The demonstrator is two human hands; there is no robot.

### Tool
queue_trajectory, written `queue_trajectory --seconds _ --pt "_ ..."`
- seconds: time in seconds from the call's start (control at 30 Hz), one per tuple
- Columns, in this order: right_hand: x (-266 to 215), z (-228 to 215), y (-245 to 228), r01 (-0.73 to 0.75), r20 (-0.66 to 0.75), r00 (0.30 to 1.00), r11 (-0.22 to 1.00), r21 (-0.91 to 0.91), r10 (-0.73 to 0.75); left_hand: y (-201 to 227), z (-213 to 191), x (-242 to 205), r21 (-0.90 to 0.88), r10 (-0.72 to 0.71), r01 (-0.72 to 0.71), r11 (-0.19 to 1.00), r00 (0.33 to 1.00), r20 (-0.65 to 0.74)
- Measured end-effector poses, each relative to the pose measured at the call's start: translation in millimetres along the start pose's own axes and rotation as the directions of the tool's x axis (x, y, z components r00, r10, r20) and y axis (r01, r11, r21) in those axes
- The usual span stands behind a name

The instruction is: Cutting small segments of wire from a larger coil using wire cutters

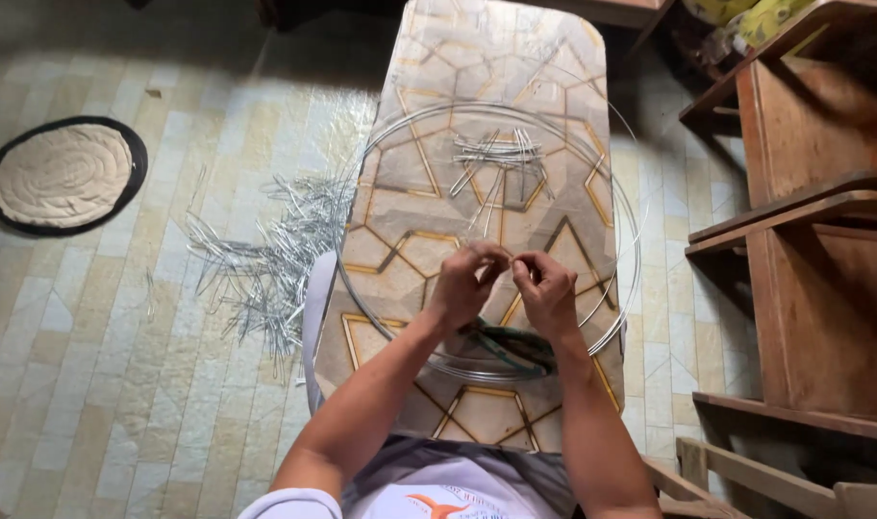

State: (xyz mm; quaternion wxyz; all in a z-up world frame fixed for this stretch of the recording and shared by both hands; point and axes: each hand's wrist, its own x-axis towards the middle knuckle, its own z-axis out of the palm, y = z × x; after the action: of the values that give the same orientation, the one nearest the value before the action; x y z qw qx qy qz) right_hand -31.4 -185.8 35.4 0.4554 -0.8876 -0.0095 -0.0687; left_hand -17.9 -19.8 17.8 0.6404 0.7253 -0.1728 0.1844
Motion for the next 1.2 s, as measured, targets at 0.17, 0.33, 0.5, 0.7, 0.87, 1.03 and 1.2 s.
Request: queue_trajectory --seconds 0.17,0.33,0.5,0.7,0.87,1.03,1.2 --pt "-2 3 15 0.081 0.041 0.997 0.955 -0.285 -0.072 5 -29 22 -0.434 -0.267 0.176 0.884 0.950 -0.160" --pt "-4 3 21 0.114 0.065 0.993 0.922 -0.369 -0.097 -24 -69 27 -0.438 -0.341 0.185 0.880 0.887 -0.311" --pt "-3 3 24 0.135 -0.098 0.982 0.960 -0.244 -0.163 -37 -83 28 0.282 -0.173 0.146 0.948 0.982 0.075" --pt "-2 -4 12 0.157 -0.240 0.951 0.972 -0.173 -0.197 -35 -60 10 0.703 -0.365 -0.098 0.704 0.799 0.477" --pt "-2 -4 13 0.161 -0.252 0.947 0.972 -0.170 -0.201 -15 -55 13 0.740 -0.297 -0.126 0.660 0.862 0.412" --pt "-1 -4 13 0.158 -0.268 0.942 0.971 -0.178 -0.203 -52 -28 20 0.795 -0.220 -0.082 0.601 0.939 0.263" --pt "1 0 16 0.181 -0.272 0.935 0.965 -0.188 -0.228 -69 2 61 0.780 -0.377 -0.028 0.625 0.864 0.333"
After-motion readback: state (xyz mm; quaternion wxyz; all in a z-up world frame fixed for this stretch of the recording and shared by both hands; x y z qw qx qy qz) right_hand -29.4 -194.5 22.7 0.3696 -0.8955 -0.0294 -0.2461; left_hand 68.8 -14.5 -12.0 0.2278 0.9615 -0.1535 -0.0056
